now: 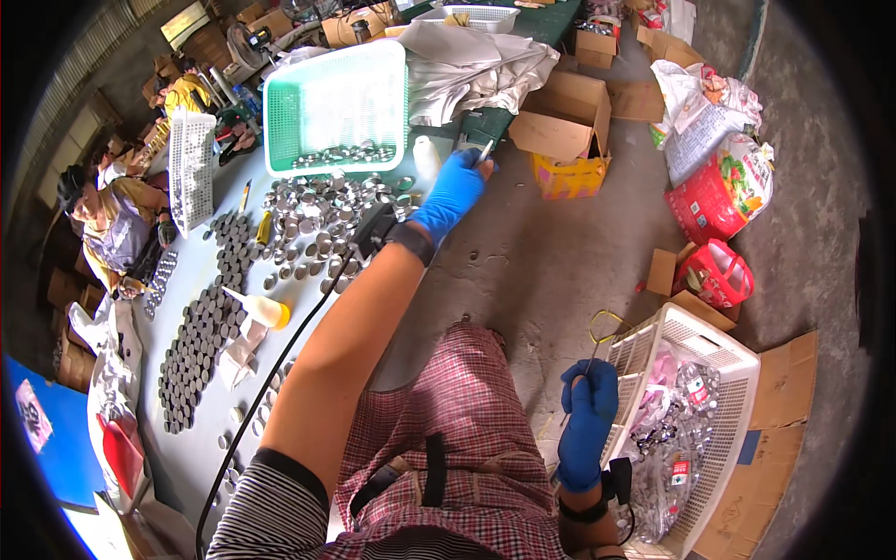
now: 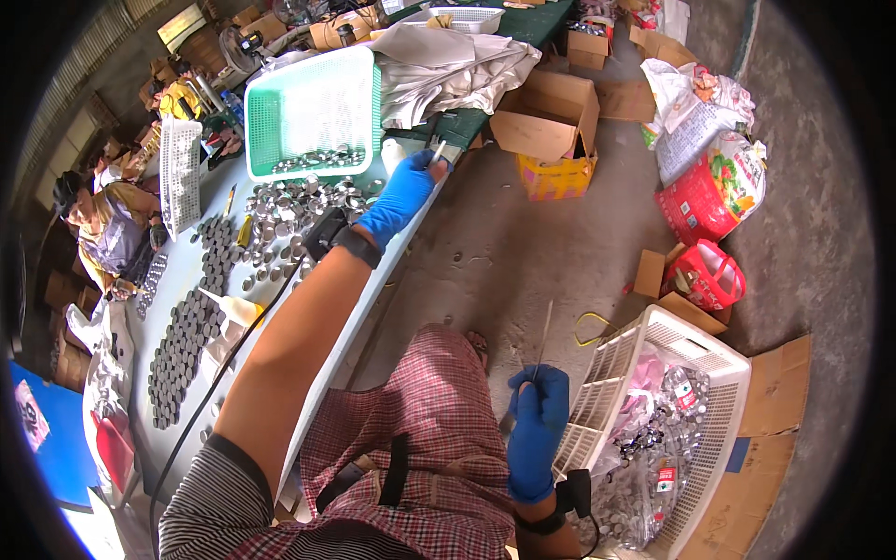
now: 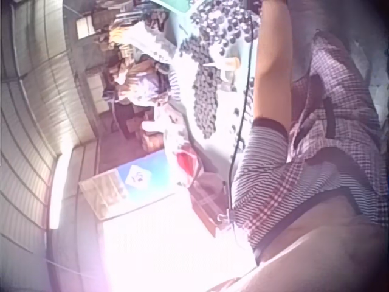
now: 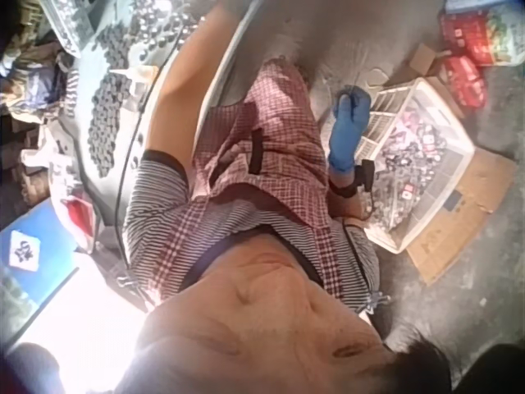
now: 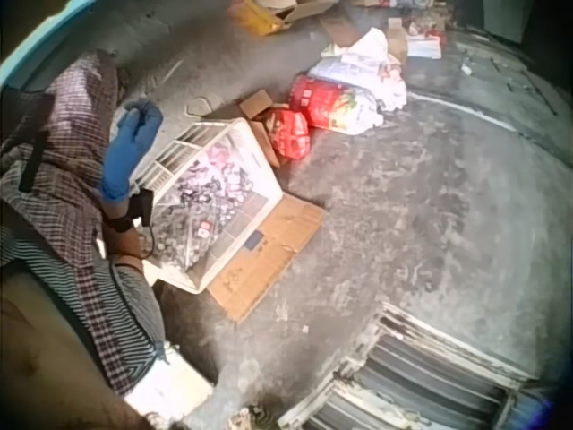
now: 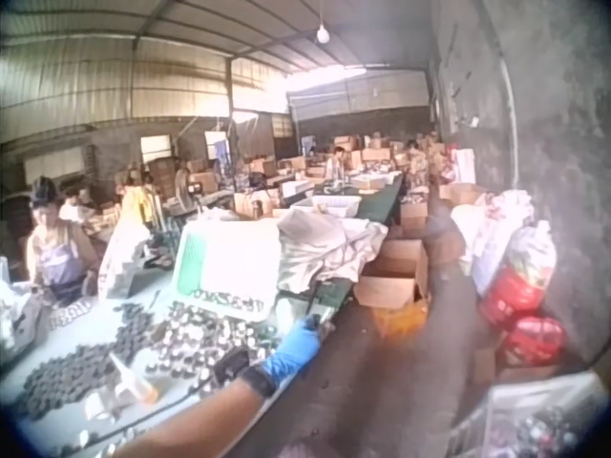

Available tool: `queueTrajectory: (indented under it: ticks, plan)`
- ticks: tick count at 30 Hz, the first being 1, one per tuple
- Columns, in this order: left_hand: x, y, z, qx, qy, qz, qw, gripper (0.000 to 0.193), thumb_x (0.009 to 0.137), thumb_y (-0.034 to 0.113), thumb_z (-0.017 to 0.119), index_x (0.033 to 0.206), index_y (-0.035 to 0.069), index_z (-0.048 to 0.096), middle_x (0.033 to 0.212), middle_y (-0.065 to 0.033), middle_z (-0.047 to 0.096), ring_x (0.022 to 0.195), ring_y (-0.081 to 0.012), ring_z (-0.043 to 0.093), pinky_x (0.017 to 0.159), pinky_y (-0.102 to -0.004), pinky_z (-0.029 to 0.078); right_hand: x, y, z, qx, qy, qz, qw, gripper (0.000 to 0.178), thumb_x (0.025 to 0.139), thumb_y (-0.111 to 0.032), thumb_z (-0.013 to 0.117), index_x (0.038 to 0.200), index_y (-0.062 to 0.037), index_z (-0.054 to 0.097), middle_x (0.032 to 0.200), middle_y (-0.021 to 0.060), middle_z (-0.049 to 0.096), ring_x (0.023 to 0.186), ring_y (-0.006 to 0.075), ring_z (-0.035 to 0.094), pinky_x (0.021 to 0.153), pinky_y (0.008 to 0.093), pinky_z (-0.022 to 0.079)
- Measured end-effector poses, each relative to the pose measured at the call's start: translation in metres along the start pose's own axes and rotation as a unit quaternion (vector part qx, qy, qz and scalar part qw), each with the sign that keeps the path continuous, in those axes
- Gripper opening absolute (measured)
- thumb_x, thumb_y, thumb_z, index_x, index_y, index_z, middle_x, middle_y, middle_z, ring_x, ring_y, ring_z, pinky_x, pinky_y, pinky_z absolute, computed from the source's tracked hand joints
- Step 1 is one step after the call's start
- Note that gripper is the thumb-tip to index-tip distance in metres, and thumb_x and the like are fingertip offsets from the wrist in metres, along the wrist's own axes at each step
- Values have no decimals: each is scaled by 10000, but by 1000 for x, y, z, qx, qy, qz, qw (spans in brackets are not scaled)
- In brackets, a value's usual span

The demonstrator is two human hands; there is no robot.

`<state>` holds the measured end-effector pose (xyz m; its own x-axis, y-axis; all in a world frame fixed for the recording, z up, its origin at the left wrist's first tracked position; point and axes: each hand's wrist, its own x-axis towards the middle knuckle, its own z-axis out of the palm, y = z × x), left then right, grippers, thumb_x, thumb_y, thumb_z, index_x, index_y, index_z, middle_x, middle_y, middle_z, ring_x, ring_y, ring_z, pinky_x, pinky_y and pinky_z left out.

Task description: Glueing and assembling small metal caps with plastic components.

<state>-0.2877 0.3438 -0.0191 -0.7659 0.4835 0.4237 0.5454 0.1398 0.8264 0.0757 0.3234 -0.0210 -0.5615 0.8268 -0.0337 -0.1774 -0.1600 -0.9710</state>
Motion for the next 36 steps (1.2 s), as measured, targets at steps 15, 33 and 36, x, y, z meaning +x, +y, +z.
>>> queueTrajectory:
  ticks: [15,33,36]
  plan:
    - [-143,44,-127,-505,-4,-253,825,219,909,225,619,1059,66,603,915,-15,575,815,-160,571,803,-288,479,-5,14,11,-52,-11,-85,995,66,864,19,563,910,-14,597,855,19,545,751,75,497,647,225,421]
    - [-228,75,-135,-815,6,-262,517,329,891,36,552,1205,134,538,1151,-63,581,1037,-219,589,822,-418,543,-30,-52,53,-368,-138,-438,809,262,745,28,664,984,-74,700,740,67,500,595,214,528,509,338,415]
    - [-229,77,-133,-836,34,-271,476,332,887,50,567,1206,140,544,1171,-75,578,1042,-242,587,826,-425,541,-29,-82,54,-444,-166,-454,755,337,747,14,643,1061,-101,680,751,62,506,629,228,542,526,359,430]
